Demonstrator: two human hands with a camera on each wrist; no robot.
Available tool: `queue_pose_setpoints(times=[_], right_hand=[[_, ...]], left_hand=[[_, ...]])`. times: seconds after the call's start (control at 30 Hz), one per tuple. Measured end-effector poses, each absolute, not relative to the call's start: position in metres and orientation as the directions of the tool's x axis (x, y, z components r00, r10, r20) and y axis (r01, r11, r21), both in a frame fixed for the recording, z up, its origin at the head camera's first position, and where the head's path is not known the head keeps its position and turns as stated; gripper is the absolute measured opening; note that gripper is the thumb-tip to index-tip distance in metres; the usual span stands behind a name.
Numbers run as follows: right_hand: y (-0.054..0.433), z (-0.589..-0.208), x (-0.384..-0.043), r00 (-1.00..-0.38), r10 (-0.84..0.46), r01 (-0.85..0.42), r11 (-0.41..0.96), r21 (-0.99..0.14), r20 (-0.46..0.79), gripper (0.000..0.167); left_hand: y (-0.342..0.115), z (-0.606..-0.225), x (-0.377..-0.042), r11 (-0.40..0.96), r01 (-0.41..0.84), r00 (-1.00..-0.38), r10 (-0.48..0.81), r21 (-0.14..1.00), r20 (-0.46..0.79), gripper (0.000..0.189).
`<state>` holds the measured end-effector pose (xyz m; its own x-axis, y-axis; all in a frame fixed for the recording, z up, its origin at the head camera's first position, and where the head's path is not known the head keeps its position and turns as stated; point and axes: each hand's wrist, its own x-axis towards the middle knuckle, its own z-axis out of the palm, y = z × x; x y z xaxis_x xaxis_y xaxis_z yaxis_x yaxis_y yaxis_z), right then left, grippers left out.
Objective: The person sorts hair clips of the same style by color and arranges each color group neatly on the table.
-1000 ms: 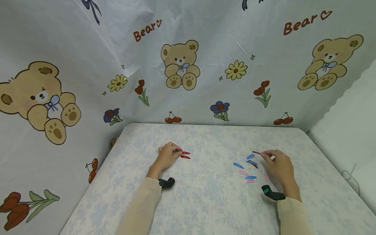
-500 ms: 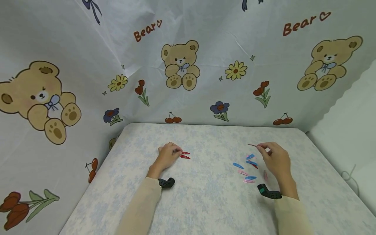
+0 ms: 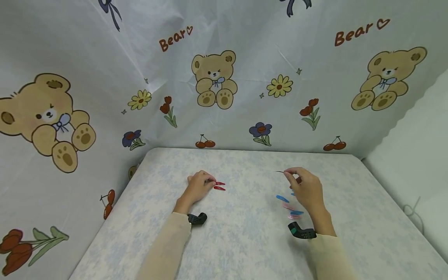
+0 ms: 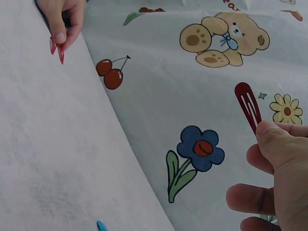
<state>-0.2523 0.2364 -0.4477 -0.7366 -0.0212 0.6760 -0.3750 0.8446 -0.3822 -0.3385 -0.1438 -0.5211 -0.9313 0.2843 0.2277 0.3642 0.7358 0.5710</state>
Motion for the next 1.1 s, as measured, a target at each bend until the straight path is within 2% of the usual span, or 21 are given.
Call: queue_pose_setpoints(times=[0.27, 0.67, 0.9, 1.1], right_hand=[[0.205, -0.457, -0.258, -0.728, -0.066, -0.454, 0.792, -0.408, 0.683, 0.011], [0.154, -0.473, -0.263, -0.799, -0.108, -0.462, 0.74, -0.489, 0.592, 0.01], [0.123, -0.485, -0.269, -0.82, -0.108, -0.462, 0.704, -0.54, 0.562, 0.011], [0.101, -0.498, -0.273, -0.869, -0.117, -0.438, 0.634, -0.637, 0.481, 0.01]], left_hand=[[-0.145, -0.523, -0.338, 0.734, 0.366, -0.93, 0.284, 0.571, 0.232, 0.009], [-0.146, -0.524, -0.338, 0.747, 0.376, -0.926, 0.292, 0.547, 0.238, 0.01], [-0.146, -0.524, -0.338, 0.75, 0.385, -0.923, 0.297, 0.538, 0.246, 0.011], [-0.145, -0.525, -0.342, 0.758, 0.381, -0.924, 0.292, 0.529, 0.246, 0.011]])
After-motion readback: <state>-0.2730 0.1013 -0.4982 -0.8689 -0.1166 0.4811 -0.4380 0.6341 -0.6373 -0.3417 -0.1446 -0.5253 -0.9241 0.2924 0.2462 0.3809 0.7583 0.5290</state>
